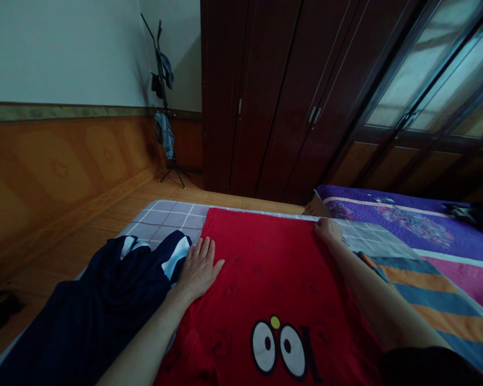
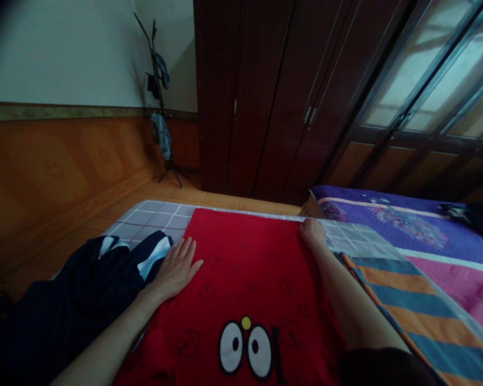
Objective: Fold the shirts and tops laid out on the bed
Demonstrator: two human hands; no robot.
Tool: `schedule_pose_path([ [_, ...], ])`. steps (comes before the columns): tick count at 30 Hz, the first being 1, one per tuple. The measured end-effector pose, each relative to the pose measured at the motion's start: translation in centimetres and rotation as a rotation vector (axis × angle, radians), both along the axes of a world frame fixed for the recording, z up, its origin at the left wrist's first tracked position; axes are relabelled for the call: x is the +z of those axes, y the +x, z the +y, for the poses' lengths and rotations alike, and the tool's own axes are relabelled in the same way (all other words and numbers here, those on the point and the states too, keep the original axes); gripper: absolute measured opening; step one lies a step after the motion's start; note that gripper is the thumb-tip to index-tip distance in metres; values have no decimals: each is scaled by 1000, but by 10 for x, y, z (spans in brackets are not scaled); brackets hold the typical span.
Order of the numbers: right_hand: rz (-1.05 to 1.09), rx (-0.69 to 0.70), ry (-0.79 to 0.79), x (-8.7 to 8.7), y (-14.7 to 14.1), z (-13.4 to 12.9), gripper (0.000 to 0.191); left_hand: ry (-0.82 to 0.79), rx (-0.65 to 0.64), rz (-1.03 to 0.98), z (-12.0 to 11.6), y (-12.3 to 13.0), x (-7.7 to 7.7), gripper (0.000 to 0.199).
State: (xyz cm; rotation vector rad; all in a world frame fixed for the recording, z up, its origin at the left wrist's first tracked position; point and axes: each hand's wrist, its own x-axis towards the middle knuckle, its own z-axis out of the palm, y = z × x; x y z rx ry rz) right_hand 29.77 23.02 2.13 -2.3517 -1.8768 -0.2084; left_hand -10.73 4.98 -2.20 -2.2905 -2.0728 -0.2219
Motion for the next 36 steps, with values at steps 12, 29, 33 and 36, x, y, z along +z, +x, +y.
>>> schedule_pose_path([
  [12,-32,388,-66,-3,-65,-63,58,12,-19,43,1,-3,-2,64],
  [29,-36,345,-59,-3,-17,-188,64,-16,-34,25,3,-5,-3,64],
  [33,-65,569,-96,-14,-16,-202,63,-30,-41,13,3,-7,3,64],
  [36,-82,463,-46,-22,-25,-214,65,-57,-60,4,-6,-4,18,63],
])
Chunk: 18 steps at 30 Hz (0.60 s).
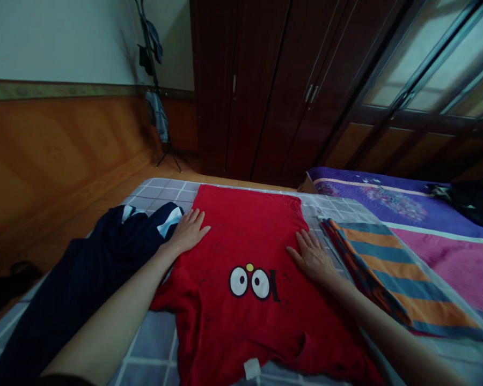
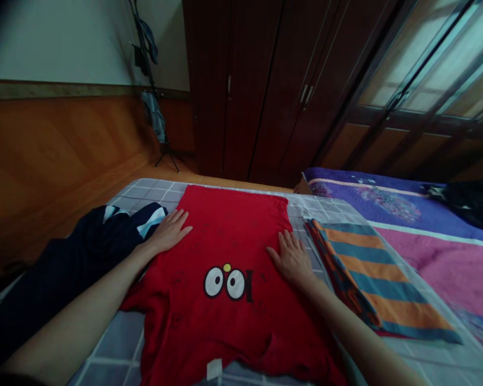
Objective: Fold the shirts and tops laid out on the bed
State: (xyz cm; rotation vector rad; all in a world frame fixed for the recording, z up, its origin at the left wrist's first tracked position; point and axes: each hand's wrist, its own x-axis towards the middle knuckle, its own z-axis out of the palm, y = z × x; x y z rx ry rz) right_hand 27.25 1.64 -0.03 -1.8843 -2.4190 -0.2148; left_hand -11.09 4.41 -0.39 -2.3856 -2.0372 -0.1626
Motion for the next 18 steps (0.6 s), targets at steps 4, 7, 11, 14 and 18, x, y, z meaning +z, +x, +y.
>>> schedule_pose_path([
  [4,98,147,45,4,-32,-31,64,-100,-184,-65,-39,24,30,69],
  [7,105,598,-126,5,-55,-63,65,-304,-461,-109,-82,33,44,77],
  [11,83,531,-96,-9,-30,-58,64,-439,-408,-54,-131,-7,45,77],
  [14,98,249,2,-16,-8,-36,69,-419,-135,-60,-156,-51,44,77],
  [18,130,472,-137,0,-51,-52,66,-354,-90,-193,-176,-65,49,65],
])
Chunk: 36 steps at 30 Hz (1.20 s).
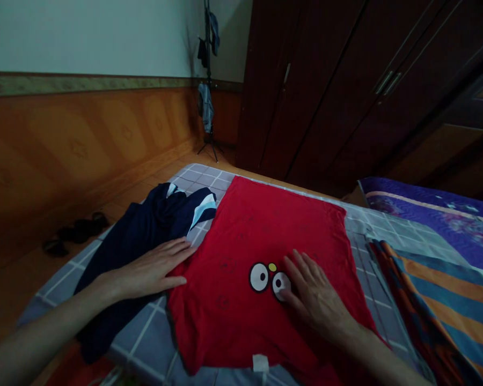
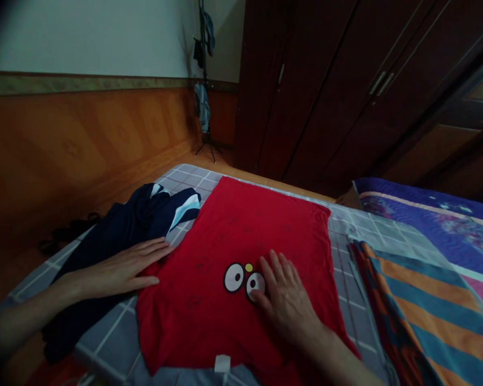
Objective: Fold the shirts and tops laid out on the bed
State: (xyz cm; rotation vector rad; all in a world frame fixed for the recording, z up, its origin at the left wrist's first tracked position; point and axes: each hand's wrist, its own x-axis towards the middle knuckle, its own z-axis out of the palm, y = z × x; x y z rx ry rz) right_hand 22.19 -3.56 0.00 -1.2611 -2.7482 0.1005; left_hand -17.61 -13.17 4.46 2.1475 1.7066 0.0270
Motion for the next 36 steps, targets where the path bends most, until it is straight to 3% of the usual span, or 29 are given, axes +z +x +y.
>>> schedule_pose_path([
  [3,26,378,-176,19,-62,-26,69,80,-8,-85,-3,15,6,44],
  [5,19,635,-275,26,-95,-26,71,89,1,-113,-3,22,9,22],
  [6,11,693,-292,27,-108,-19,71,85,23,-118,-4,23,10,14],
  [7,5,673,-281,28,-117,-10,70,80,63,-119,-4,22,9,9],
  [11,-7,287,-143,26,-141,19,72,49,297,-168,-9,13,3,8],
  [12,3,302,-137,26,-146,19,73,37,341,-189,-9,12,2,12],
  [16,72,663,-196,21,-164,2,70,-26,409,-200,-8,9,4,24],
  [18,85,603,-182,17,-170,-2,69,-68,417,-196,-7,5,8,18],
  [21,89,317,-133,12,-172,-1,71,-108,449,-254,-9,-5,8,17],
  [22,92,295,-131,12,-171,-1,72,-111,474,-305,-11,-8,7,18],
  [27,112,713,-204,14,-168,-5,72,-188,601,-671,-18,-2,-1,25],
  [28,109,676,-195,14,-168,-4,72,-225,609,-719,-19,1,0,27],
  [31,93,373,-153,14,-168,1,73,-323,596,-854,-25,8,8,31],
  [32,92,356,-159,13,-168,1,74,-333,589,-899,-27,8,12,32],
  [36,111,692,-254,12,-165,-4,76,-202,523,-995,-31,4,23,27],
])
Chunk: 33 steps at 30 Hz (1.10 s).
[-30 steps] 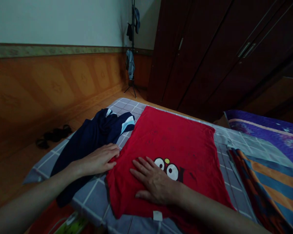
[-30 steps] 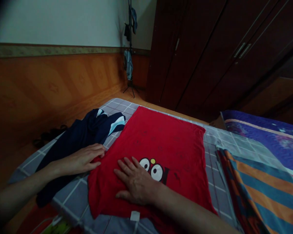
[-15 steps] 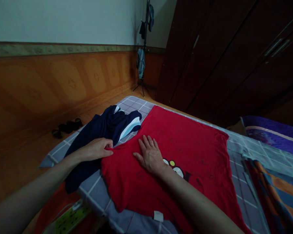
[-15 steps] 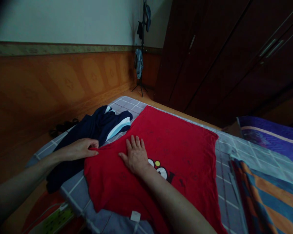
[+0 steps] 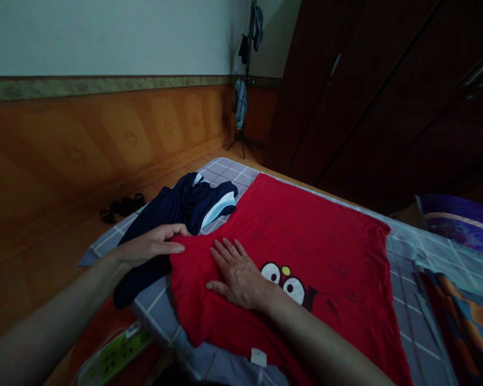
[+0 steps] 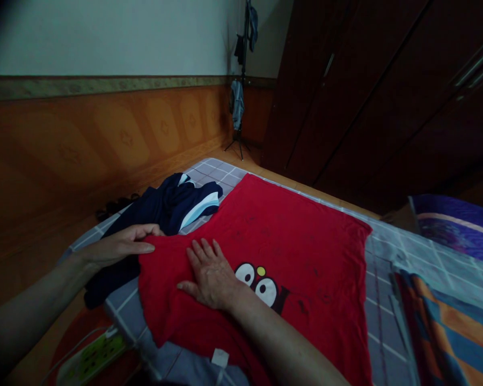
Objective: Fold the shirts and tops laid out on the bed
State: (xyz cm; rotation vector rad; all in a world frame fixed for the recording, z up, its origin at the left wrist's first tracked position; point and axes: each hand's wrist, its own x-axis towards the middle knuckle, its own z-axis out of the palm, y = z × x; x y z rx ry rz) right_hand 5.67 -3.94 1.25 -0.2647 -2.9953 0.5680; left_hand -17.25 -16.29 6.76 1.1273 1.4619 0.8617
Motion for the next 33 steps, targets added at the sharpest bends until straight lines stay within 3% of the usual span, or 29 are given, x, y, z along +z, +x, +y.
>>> schedule_pose_path([
  [2,-3,-23,2,0,0,-1,73,42,0,29,0,-4,0,25],
  [4,-22,-166,27,2,1,0,71,-15,-6,66,0,-8,-4,28],
  [6,-40,-211,11,6,2,-2,73,-105,-34,146,0,-13,-7,31],
  [11,-60,256,-193,28,10,-30,74,-132,-126,413,-4,-26,-10,28],
  [13,-40,334,-198,35,13,-43,75,-121,-128,420,-6,-27,-11,29],
  [16,31,347,-71,37,14,-60,75,-72,-51,499,-7,-20,-15,34],
  [21,12,340,228,37,12,-76,8,29,-29,820,-7,2,-13,39],
  [25,104,275,196,40,13,-79,2,115,-61,1108,-2,19,-4,47],
  [29,139,213,31,37,15,-79,6,72,-109,1026,11,30,-8,36],
  [33,130,157,-142,32,14,-77,11,2,-40,816,22,31,-12,21],
])
